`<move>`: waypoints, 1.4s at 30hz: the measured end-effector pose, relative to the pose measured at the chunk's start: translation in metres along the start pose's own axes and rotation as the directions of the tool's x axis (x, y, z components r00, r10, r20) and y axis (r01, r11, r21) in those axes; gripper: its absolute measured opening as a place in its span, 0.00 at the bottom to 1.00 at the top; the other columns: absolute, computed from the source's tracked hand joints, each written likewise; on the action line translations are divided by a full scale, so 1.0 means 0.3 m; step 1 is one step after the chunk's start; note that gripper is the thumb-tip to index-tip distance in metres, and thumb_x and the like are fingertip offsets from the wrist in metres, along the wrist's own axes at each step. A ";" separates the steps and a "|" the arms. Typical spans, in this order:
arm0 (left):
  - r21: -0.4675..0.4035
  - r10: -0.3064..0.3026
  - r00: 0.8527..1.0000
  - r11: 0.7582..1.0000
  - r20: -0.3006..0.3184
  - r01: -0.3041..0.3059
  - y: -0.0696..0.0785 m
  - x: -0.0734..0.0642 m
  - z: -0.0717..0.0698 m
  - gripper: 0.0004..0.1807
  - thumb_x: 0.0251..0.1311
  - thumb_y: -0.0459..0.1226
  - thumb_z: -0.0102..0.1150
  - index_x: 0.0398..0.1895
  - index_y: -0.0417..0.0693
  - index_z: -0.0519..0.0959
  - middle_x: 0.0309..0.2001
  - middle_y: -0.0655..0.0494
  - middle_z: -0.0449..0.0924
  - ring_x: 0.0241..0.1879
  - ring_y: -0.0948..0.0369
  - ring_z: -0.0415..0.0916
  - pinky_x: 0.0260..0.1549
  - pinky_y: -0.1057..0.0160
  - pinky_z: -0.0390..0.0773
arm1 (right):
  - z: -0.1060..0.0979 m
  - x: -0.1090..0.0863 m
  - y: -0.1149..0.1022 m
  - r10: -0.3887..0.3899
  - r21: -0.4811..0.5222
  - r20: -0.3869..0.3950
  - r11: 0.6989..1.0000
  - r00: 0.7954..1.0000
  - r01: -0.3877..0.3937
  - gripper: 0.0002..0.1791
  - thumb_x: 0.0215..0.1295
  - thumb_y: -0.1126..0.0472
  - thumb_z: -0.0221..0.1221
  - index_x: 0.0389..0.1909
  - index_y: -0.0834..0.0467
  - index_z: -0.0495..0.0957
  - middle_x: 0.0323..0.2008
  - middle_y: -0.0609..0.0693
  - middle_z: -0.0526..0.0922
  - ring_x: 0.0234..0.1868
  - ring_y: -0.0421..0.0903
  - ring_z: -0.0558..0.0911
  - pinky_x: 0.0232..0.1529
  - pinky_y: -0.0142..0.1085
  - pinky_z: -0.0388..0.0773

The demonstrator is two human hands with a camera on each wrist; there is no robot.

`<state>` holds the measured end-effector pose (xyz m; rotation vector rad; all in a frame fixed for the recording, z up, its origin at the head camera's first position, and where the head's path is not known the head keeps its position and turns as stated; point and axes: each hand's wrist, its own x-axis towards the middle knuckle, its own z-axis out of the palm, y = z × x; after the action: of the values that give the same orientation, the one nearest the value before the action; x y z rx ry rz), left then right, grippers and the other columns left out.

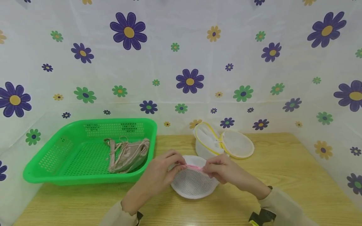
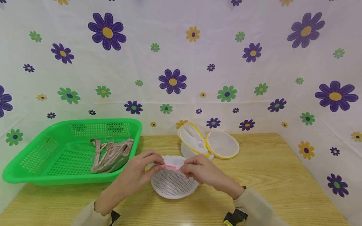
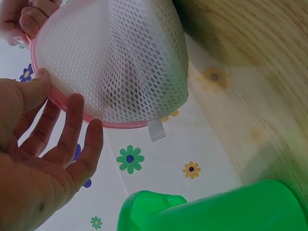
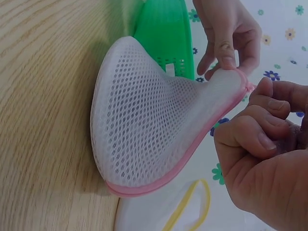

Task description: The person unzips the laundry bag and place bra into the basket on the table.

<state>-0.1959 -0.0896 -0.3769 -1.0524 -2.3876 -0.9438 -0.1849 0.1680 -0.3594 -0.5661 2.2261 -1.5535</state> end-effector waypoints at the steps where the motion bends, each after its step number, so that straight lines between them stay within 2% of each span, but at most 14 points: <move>1: -0.003 -0.011 1.000 1.000 0.004 0.011 -0.001 0.000 -0.001 0.02 0.65 0.41 0.67 0.36 0.55 0.83 0.41 0.67 0.81 0.40 0.70 0.78 0.39 0.65 0.84 | -0.003 0.000 0.002 -0.005 -0.006 -0.002 1.000 1.000 0.005 0.19 0.72 0.61 0.53 0.24 0.70 0.70 0.12 0.40 0.60 0.13 0.34 0.57 0.16 0.26 0.53; 7: -0.008 -0.057 0.998 0.998 0.026 0.057 -0.005 0.000 -0.004 0.02 0.65 0.42 0.67 0.36 0.56 0.83 0.41 0.68 0.81 0.40 0.70 0.78 0.40 0.68 0.82 | -0.021 -0.002 0.015 -0.027 -0.015 0.022 1.000 0.999 0.028 0.19 0.75 0.60 0.52 0.24 0.70 0.70 0.14 0.40 0.60 0.14 0.34 0.57 0.17 0.26 0.54; 16: 0.003 -0.053 0.998 0.999 0.016 0.053 -0.011 -0.001 -0.006 0.02 0.66 0.41 0.66 0.36 0.54 0.84 0.41 0.65 0.82 0.39 0.68 0.79 0.38 0.67 0.81 | -0.032 -0.010 0.022 -0.015 -0.030 0.025 0.999 1.000 0.016 0.19 0.76 0.60 0.52 0.27 0.70 0.71 0.14 0.40 0.61 0.15 0.34 0.57 0.17 0.27 0.54; 22: 0.096 -0.071 0.997 0.993 0.030 0.068 0.006 0.001 -0.011 0.03 0.64 0.41 0.69 0.36 0.59 0.84 0.40 0.69 0.81 0.39 0.71 0.80 0.36 0.70 0.81 | -0.032 -0.010 0.020 -0.024 -0.052 0.005 0.998 1.000 0.024 0.19 0.77 0.60 0.50 0.27 0.69 0.73 0.17 0.41 0.63 0.16 0.34 0.59 0.18 0.26 0.56; 27: 0.179 -0.001 1.000 0.984 0.000 0.001 0.039 0.014 -0.008 0.11 0.57 0.39 0.75 0.43 0.58 0.85 0.43 0.66 0.82 0.42 0.67 0.81 0.37 0.67 0.82 | -0.034 -0.009 0.019 -0.043 -0.078 -0.010 0.996 0.999 0.042 0.18 0.77 0.59 0.50 0.28 0.67 0.75 0.18 0.42 0.65 0.16 0.34 0.61 0.18 0.26 0.57; 30: 0.180 0.063 0.998 0.982 -0.001 -0.062 0.058 0.024 0.003 0.14 0.55 0.38 0.76 0.45 0.55 0.85 0.43 0.63 0.83 0.44 0.64 0.80 0.40 0.65 0.83 | -0.032 -0.009 0.015 -0.059 -0.099 -0.010 0.993 0.998 0.058 0.18 0.77 0.59 0.50 0.28 0.65 0.75 0.18 0.42 0.66 0.16 0.34 0.61 0.18 0.26 0.57; 33: 0.169 0.106 0.994 0.980 0.002 -0.105 0.073 0.034 0.018 0.12 0.56 0.38 0.76 0.43 0.54 0.86 0.42 0.61 0.84 0.42 0.64 0.80 0.40 0.66 0.83 | -0.028 -0.009 0.010 -0.079 -0.127 -0.011 0.989 0.997 0.077 0.17 0.77 0.60 0.50 0.27 0.64 0.76 0.18 0.42 0.67 0.16 0.34 0.61 0.18 0.27 0.58; 36: 0.158 0.109 0.994 0.982 0.000 -0.107 0.079 0.040 0.030 0.08 0.58 0.38 0.74 0.40 0.53 0.87 0.39 0.61 0.83 0.40 0.65 0.79 0.39 0.69 0.82 | -0.025 -0.010 0.008 -0.093 -0.159 -0.017 0.983 0.996 0.089 0.17 0.76 0.60 0.51 0.27 0.63 0.77 0.18 0.42 0.66 0.17 0.34 0.62 0.18 0.27 0.58; 42: 0.145 0.059 0.998 0.988 0.018 -0.061 0.076 0.041 0.034 0.04 0.61 0.37 0.72 0.37 0.54 0.86 0.37 0.63 0.83 0.38 0.67 0.78 0.37 0.69 0.81 | -0.021 -0.010 0.011 -0.104 -0.201 -0.028 0.975 0.994 0.096 0.16 0.74 0.60 0.53 0.26 0.61 0.78 0.16 0.41 0.66 0.17 0.33 0.62 0.18 0.27 0.59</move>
<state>-0.1874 -0.0648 -0.3676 -1.0723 -2.3804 -0.7317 -0.1859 0.1757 -0.3603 -0.7215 2.4349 -1.4063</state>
